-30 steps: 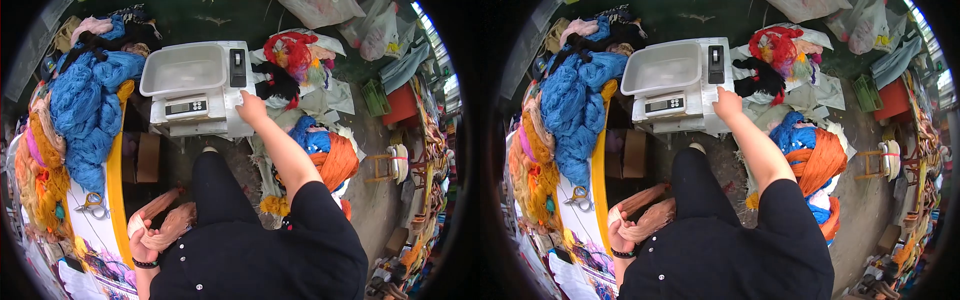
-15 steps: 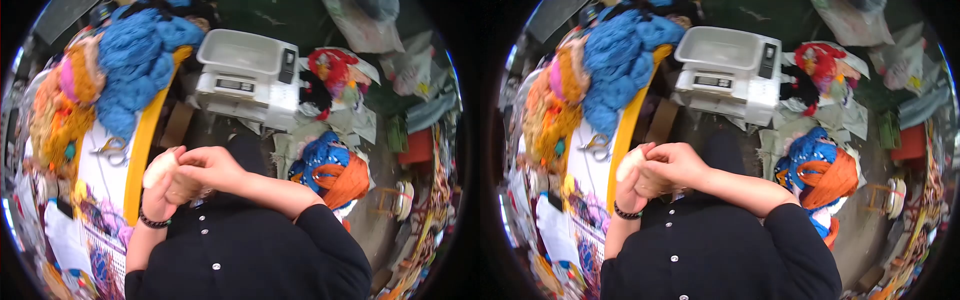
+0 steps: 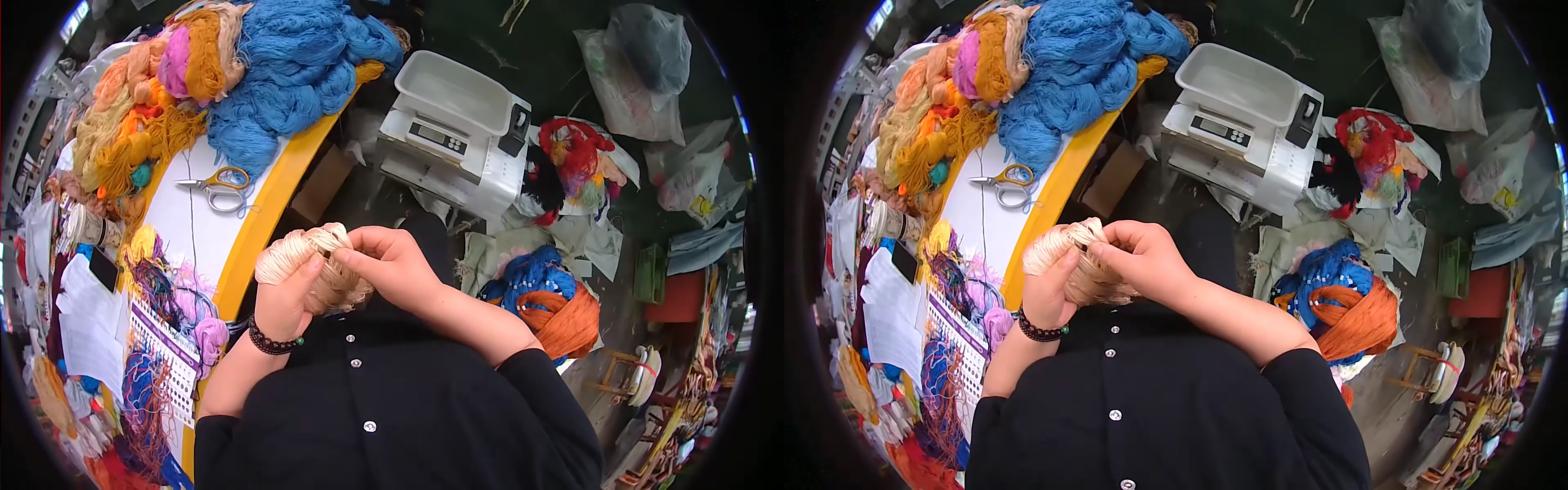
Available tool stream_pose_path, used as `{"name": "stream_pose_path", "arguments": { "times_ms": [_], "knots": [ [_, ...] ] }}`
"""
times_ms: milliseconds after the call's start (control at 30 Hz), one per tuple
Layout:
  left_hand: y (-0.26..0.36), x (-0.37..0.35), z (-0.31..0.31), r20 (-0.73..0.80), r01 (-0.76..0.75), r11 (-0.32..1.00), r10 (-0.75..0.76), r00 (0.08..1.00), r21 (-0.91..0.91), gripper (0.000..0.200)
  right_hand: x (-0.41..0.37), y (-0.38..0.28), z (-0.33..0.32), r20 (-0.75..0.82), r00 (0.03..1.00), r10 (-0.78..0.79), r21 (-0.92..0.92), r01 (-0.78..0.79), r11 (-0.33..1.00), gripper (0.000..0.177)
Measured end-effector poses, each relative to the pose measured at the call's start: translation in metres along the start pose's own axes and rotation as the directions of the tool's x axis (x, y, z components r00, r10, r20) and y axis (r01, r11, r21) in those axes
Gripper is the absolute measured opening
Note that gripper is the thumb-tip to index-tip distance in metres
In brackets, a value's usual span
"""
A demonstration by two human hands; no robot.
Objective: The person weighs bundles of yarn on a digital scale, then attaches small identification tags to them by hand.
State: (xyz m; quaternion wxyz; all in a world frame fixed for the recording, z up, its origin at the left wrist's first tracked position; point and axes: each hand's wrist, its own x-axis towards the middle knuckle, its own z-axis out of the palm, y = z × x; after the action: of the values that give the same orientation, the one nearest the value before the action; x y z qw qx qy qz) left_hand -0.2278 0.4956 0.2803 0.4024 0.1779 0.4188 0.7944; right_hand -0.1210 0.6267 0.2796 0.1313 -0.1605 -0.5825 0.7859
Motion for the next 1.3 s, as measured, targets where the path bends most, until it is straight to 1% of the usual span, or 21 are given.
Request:
{"name": "stream_pose_path", "arguments": {
  "times_ms": [133,200,267,333,400,467,533,567,600,633,700,733,800,833,900,967,1033,1133,1200,1233,1300],
  "knots": [
    [-0.004,-0.002,-0.01,-0.003,-0.025,0.999,0.025,1.0,0.047,0.019,0.002,0.01,0.003,-0.011,1.0,-0.02,-0.034,0.02,0.999,0.019],
    [-0.003,-0.004,-0.009,0.062,-0.102,0.974,0.091,0.994,0.201,0.014,0.0,0.006,0.008,-0.024,1.0,-0.021,-0.082,0.019,0.996,0.017],
    [-0.003,-0.005,-0.005,0.044,-0.104,0.971,0.097,0.994,0.215,0.014,0.0,0.006,0.01,-0.038,0.999,-0.023,-0.129,0.018,0.991,0.015],
    [-0.003,-0.006,-0.004,0.029,-0.106,0.968,0.102,0.994,0.229,0.014,0.003,0.011,0.008,-0.06,0.993,-0.099,-0.357,0.071,0.931,0.014],
    [-0.005,-0.003,-0.005,0.101,-0.214,0.864,0.189,0.977,0.457,0.016,0.002,0.007,0.008,-0.057,0.995,-0.077,-0.377,0.05,0.925,0.014],
    [-0.006,-0.002,-0.004,0.1,-0.233,0.849,0.211,0.972,0.474,0.016,0.004,0.007,0.006,-0.054,0.997,-0.059,-0.398,0.033,0.917,0.014],
    [-0.007,-0.002,-0.004,0.093,-0.243,0.835,0.227,0.969,0.494,0.017,0.006,0.017,0.006,-0.051,0.991,-0.122,-0.318,0.1,0.943,0.02],
    [-0.007,-0.002,-0.006,0.089,-0.23,0.836,0.215,0.973,0.498,0.017,0.006,0.018,0.006,-0.051,0.991,-0.121,-0.318,0.099,0.943,0.02],
    [-0.007,-0.002,-0.007,0.085,-0.217,0.836,0.202,0.976,0.503,0.017,0.007,0.019,0.007,-0.054,0.995,-0.089,-0.265,0.071,0.962,0.02],
    [-0.008,-0.002,-0.007,0.085,-0.217,0.837,0.202,0.976,0.503,0.017,0.007,0.018,0.008,-0.054,0.997,-0.056,-0.211,0.043,0.976,0.02],
    [-0.01,-0.001,-0.007,0.073,-0.151,0.947,0.136,0.988,0.284,0.019,0.007,0.016,0.008,-0.066,0.996,-0.056,-0.238,0.039,0.971,0.02],
    [-0.01,-0.002,-0.006,0.072,-0.15,0.946,0.135,0.988,0.286,0.019,0.007,0.015,0.008,-0.079,0.995,-0.058,-0.265,0.035,0.964,0.02],
    [-0.012,-0.003,-0.003,-0.032,-0.076,0.984,0.082,0.996,0.162,0.02,0.008,0.016,0.008,-0.068,0.997,-0.041,-0.246,0.024,0.969,0.021],
    [-0.012,-0.002,-0.003,-0.031,-0.075,0.984,0.081,0.996,0.163,0.02,0.008,0.017,0.008,-0.055,0.998,-0.025,-0.229,0.012,0.973,0.021],
    [-0.012,0.001,-0.003,0.118,-0.195,0.91,0.162,0.98,0.366,0.02,0.008,0.02,0.005,-0.031,0.999,-0.008,-0.216,0.001,0.976,0.022],
    [-0.011,0.001,-0.002,0.116,-0.196,0.9,0.163,0.98,0.388,0.02,0.007,0.022,0.004,-0.006,1.0,0.011,-0.204,-0.012,0.979,0.022],
    [-0.011,0.002,-0.003,0.112,-0.198,0.89,0.167,0.98,0.41,0.02,0.006,0.023,0.004,0.002,0.999,0.032,-0.081,-0.031,0.996,0.023],
    [-0.015,0.001,-0.007,0.114,-0.19,0.889,0.156,0.981,0.416,0.016,0.003,0.026,0.004,-0.027,1.0,-0.006,-0.069,0.004,0.998,0.021],
    [-0.02,-0.001,-0.004,-0.118,-0.07,0.993,0.082,0.99,0.098,0.011,0.003,0.02,0.005,-0.02,1.0,0.012,-0.016,-0.012,1.0,0.02],
    [-0.02,-0.001,-0.003,-0.117,-0.069,0.993,0.081,0.99,0.099,0.011,0.002,0.018,0.005,-0.012,1.0,0.029,0.036,-0.028,0.999,0.019],
    [-0.019,-0.001,-0.004,-0.104,-0.057,0.995,0.066,0.992,0.087,0.01,0.002,0.019,0.004,-0.008,1.0,0.027,0.057,-0.026,0.998,0.018]
  ]
}}
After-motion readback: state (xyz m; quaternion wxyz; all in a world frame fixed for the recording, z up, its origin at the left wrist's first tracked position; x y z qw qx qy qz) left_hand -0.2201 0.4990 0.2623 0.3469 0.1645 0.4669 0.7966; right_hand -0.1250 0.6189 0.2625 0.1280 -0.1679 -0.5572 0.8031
